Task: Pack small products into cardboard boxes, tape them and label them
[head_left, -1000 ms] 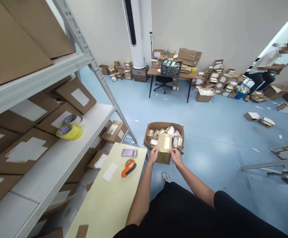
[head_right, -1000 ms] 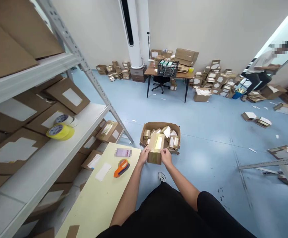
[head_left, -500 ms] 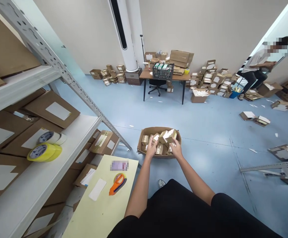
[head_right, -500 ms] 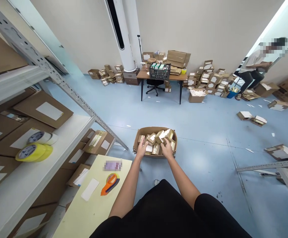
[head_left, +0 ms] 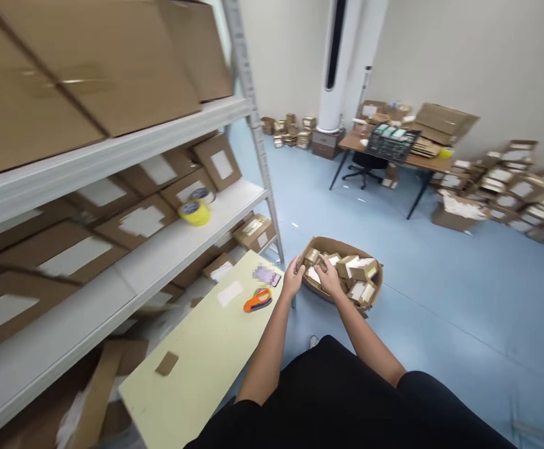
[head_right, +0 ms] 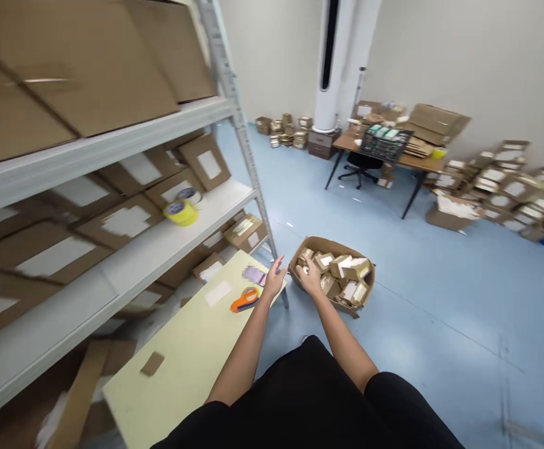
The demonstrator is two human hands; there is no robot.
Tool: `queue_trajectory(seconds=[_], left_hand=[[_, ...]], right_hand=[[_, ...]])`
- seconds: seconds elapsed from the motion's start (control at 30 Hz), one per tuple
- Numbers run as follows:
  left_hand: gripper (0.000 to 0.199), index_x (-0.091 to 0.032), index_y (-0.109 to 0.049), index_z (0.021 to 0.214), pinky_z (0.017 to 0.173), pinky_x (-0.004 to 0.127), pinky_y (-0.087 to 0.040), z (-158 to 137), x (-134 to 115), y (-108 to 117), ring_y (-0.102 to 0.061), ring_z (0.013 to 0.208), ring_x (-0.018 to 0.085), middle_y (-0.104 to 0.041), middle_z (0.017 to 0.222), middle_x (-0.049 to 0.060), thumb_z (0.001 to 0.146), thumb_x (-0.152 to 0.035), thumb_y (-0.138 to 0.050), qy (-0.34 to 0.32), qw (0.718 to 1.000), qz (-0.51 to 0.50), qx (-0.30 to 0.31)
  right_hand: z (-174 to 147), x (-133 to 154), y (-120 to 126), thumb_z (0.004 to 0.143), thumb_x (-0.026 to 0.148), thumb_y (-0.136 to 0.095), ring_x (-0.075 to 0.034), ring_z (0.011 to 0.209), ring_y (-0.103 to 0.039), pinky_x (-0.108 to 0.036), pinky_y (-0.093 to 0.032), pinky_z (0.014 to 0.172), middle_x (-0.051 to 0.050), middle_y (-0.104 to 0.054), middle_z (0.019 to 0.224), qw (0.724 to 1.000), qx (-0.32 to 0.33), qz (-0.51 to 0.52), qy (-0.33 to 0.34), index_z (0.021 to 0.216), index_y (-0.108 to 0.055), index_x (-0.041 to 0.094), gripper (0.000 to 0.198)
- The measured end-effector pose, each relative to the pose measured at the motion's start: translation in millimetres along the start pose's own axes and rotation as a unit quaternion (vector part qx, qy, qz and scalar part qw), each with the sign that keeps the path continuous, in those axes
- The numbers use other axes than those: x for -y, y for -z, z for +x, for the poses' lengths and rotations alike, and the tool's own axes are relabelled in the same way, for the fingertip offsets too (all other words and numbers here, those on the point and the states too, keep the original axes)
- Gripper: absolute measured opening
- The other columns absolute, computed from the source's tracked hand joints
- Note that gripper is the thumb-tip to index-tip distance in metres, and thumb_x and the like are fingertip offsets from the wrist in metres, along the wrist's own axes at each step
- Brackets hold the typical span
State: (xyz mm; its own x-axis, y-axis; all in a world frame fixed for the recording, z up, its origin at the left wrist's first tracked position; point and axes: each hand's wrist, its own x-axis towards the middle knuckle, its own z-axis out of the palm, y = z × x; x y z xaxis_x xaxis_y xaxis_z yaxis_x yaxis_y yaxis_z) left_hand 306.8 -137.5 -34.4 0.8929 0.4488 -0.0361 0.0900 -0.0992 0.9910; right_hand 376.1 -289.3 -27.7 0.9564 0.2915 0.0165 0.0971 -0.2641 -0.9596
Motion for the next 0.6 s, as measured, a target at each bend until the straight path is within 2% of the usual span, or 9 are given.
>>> queue_trajectory(seconds=[0.2, 0.37, 0.47, 0.6], left_hand=[[0.053, -0.025, -0.060, 0.146, 0.119, 0.045, -0.043, -67, 1, 122, -0.049, 0.148, 0.029, -0.055, 0.157, 0.012, 0.097, -0.043, -0.064, 0.008, 0.988, -0.001, -0.156], [0.052, -0.028, -0.060, 0.146, 0.118, 0.048, -0.043, -137, 11, 216, -0.048, 0.148, 0.031, -0.052, 0.160, 0.011, 0.097, -0.046, -0.065, 0.019, 0.969, 0.001, -0.246], [0.052, -0.028, -0.059, 0.147, 0.120, 0.047, -0.042, -176, 24, 254, -0.046, 0.151, 0.030, -0.051, 0.161, 0.011, 0.098, -0.045, -0.064, 0.030, 0.958, 0.003, -0.284], [0.053, -0.028, -0.058, 0.148, 0.121, 0.049, -0.041, -215, 42, 282, -0.046, 0.151, 0.030, -0.050, 0.162, 0.011, 0.097, -0.041, -0.066, 0.054, 0.947, 0.003, -0.317]], right_hand=[[-35, 32, -112, 0.088, 0.048, -0.062, -0.032, 0.138, -0.058, -0.050, -0.051, 0.111, -0.013, -0.062, 0.150, 0.988, 0.146, 0.022, 0.039, 0.147, -0.061, 0.023, 0.063], [-75, 50, -195, 0.087, 0.051, -0.065, -0.033, 0.137, -0.059, -0.052, -0.054, 0.107, -0.014, -0.061, 0.150, 0.973, 0.215, 0.045, 0.064, 0.146, -0.061, 0.025, 0.064], [-98, 52, -231, 0.088, 0.049, -0.064, -0.033, 0.141, -0.055, -0.053, -0.053, 0.108, -0.013, -0.059, 0.153, 0.967, 0.242, 0.051, 0.066, 0.147, -0.058, 0.026, 0.063], [-122, 46, -261, 0.087, 0.043, -0.061, -0.032, 0.139, -0.058, -0.051, -0.054, 0.107, -0.014, -0.060, 0.152, 0.960, 0.271, 0.041, 0.049, 0.147, -0.058, 0.025, 0.063]])
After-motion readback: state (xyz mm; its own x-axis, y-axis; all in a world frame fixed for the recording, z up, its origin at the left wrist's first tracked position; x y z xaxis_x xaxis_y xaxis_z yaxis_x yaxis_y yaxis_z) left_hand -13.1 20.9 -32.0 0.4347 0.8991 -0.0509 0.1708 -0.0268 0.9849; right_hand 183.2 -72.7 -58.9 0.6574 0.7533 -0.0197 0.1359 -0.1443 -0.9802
